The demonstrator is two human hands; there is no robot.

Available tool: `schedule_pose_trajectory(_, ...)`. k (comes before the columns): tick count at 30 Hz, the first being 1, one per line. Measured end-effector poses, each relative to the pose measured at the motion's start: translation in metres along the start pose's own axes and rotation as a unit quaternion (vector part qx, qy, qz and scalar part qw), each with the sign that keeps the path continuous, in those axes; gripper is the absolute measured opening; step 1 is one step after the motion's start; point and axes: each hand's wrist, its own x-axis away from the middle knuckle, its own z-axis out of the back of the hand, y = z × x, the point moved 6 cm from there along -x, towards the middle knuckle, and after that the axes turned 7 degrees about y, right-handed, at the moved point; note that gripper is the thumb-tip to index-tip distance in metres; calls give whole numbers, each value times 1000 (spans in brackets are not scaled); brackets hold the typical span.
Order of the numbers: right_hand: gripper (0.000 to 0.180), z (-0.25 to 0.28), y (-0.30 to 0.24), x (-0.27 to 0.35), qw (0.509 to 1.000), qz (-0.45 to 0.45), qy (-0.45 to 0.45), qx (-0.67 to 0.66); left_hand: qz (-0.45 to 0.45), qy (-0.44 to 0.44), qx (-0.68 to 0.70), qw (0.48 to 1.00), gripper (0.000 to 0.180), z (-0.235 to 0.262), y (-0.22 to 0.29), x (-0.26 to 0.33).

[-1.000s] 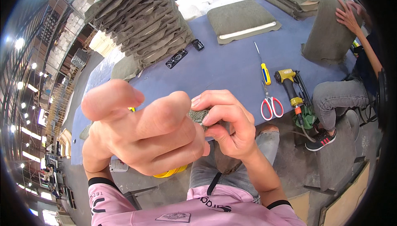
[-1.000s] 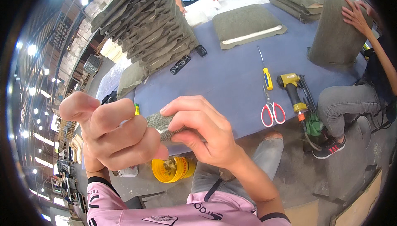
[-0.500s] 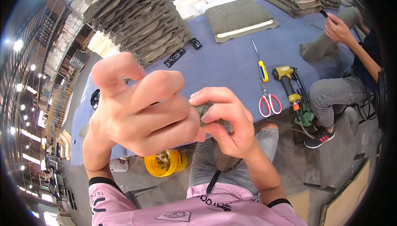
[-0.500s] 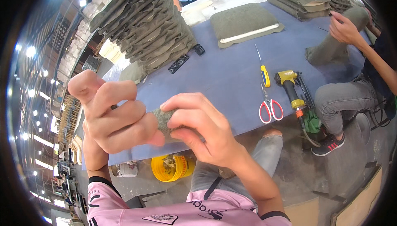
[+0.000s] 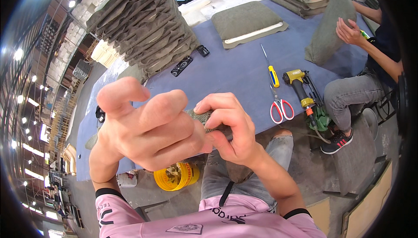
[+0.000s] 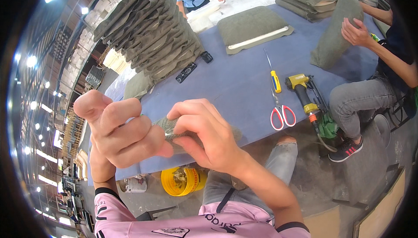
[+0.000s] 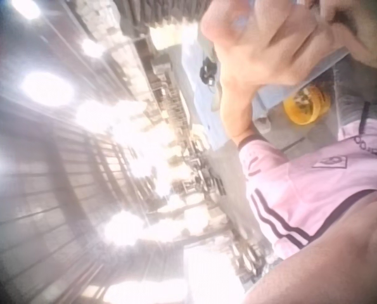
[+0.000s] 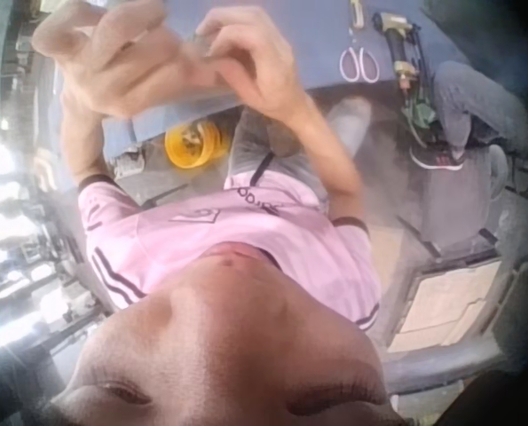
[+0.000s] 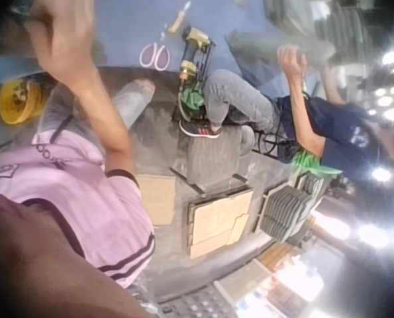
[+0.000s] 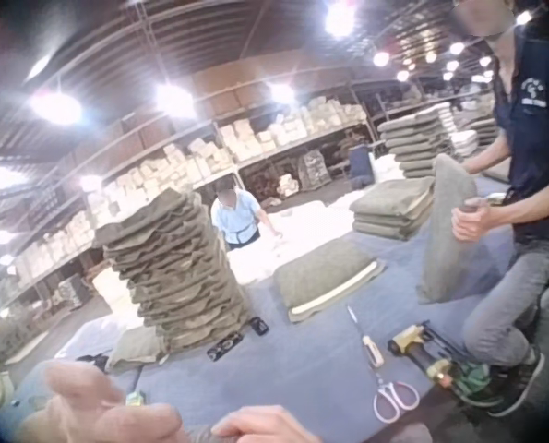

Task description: The person uses a seam ripper to open a cushion cover, then trims excess fabric with scissors. They fold the edges and staple the cover closed with a staple gun, repeating the process on multiple cushions at a workbench.

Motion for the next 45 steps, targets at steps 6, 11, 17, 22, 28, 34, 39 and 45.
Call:
schedule_pose_trajectory(6,35,1,3,5,999,-21,24,-22,20,-2,3,1000,42,-2,-5,-1)
schedule_pose_trajectory(11,34,-3,-4,4,997,-71,13,21,30,-24,9,999,43,-1,-7,-1)
schedule_pose_trajectory(17,34,7,-2,-1,997,-70,-19,-4,42,-16,-1,999,42,-4,-7,1)
schedule_pose_trajectory(22,34,9,1,1,998,-64,-12,17,34,-1,8,999,38,0,4,6)
schedule_pose_trajectory(28,29,9,0,-3,999,-30,5,45,30,-15,3,999,33,2,9,3)
schedule_pose_trajectory(34,28,9,-3,-6,997,-57,-6,47,27,2,-1,1000,36,0,0,4)
schedule_pose_trajectory(39,35,6,-5,-3,994,-101,2,34,46,-3,36,998,43,-12,-16,1)
schedule_pose_trajectory(45,54,2,2,9,990,-129,36,-48,57,-85,150,983,44,-34,-41,-2)
